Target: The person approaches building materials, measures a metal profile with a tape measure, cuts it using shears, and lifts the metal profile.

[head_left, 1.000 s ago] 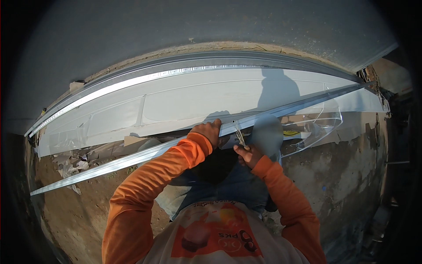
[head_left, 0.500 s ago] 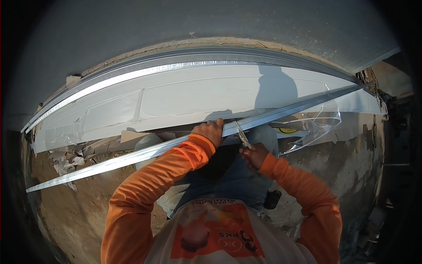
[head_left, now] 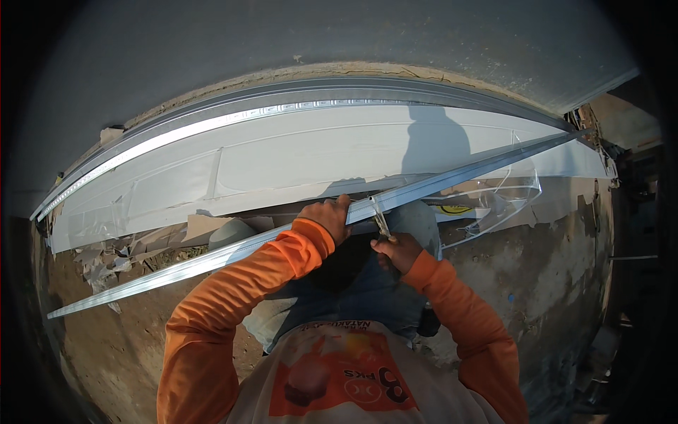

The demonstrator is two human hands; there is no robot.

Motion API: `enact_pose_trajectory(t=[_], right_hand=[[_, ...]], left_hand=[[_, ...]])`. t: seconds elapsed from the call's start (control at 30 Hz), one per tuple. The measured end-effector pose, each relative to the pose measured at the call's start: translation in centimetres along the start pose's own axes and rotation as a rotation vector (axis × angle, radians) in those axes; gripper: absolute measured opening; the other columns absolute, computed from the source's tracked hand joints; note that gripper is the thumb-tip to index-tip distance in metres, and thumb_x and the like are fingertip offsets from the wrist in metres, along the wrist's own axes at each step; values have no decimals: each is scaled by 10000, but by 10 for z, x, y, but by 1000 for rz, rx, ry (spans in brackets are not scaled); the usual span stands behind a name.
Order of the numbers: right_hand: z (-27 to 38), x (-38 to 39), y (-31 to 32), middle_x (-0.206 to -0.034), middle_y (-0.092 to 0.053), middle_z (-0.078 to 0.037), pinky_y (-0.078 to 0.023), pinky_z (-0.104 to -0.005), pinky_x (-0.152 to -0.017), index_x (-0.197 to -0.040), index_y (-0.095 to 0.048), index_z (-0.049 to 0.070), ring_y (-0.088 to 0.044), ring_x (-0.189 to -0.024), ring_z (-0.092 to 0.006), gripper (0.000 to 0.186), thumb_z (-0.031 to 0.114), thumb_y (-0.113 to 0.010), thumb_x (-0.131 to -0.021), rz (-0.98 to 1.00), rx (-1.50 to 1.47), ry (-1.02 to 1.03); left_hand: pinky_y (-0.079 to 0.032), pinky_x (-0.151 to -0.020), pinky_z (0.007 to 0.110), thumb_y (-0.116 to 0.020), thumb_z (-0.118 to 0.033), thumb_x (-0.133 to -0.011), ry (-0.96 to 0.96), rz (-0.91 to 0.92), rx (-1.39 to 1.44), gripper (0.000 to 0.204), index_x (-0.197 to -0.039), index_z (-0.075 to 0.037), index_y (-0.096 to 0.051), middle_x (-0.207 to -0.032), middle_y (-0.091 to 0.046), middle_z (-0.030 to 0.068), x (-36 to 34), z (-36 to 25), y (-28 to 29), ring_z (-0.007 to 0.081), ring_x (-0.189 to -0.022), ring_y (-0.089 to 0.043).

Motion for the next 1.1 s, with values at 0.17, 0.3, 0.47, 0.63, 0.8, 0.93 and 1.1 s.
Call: enact_pose_trajectory(t=[0.17,0.3,0.47,0.63,0.8,0.93,1.1], right_hand=[[-9,2,6,-564,-508,-97,-400,-354,-483,-709,-558,9,-491,-485,-213,274,263,-608,-800,-9,282,67],[-17,1,3,-555,-507,-134,-392,-380,-502,-647,-545,2,-510,-514,-278,330,290,-607,-797,-113,237,89],[-19,3,3,-565,-506,-172,-399,-410,-551,-642,-545,-9,-520,-557,-336,379,334,-600,-794,-176,353,354],[-33,5,1,-590,-533,-173,-412,-405,-565,-672,-560,-2,-534,-578,-335,431,402,-568,-821,-238,330,364],[-27,4,-3,-614,-556,-173,-424,-403,-589,-669,-572,7,-548,-600,-335,515,495,-533,-829,-205,237,153],[-30,6,-2,-606,-545,-180,-413,-411,-589,-646,-564,0,-538,-601,-342,530,499,-536,-822,-280,276,109],[-27,6,-2,-597,-529,-195,-401,-413,-576,-653,-558,-13,-527,-597,-356,494,453,-562,-817,-348,357,269]], left_hand=[[-526,-604,396,-657,-369,-744,-35,-45,-10,465,-1010,-48,-451,-785,-625,157,2,-3,-7,325,-679,-643],[-525,-617,401,-678,-371,-718,-26,-112,-45,524,-1055,-46,-440,-808,-622,164,6,-4,-14,330,-698,-641],[-518,-681,397,-687,-350,-695,-85,-31,38,570,-1118,-47,-453,-826,-627,177,10,4,10,342,-750,-637],[-491,-774,392,-651,-316,-675,-43,280,192,423,-1016,-70,-603,-869,-652,161,4,-1,26,332,-840,-626],[-487,-788,402,-625,-300,-676,-22,247,196,402,-1020,-94,-623,-887,-652,163,3,2,15,336,-851,-625],[-491,-782,405,-623,-309,-667,-10,216,190,375,-974,-93,-646,-852,-656,162,0,4,9,334,-825,-631],[-495,-774,401,-620,-311,-667,-23,205,236,354,-939,-86,-657,-826,-657,160,3,0,16,329,-800,-636]])
Point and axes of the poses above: each hand's wrist, its own x-axis away from the middle knuckle, its own y-axis out of the back of the hand, z = x × y, the point moved 3 cm from there along -x, towards the middle knuckle
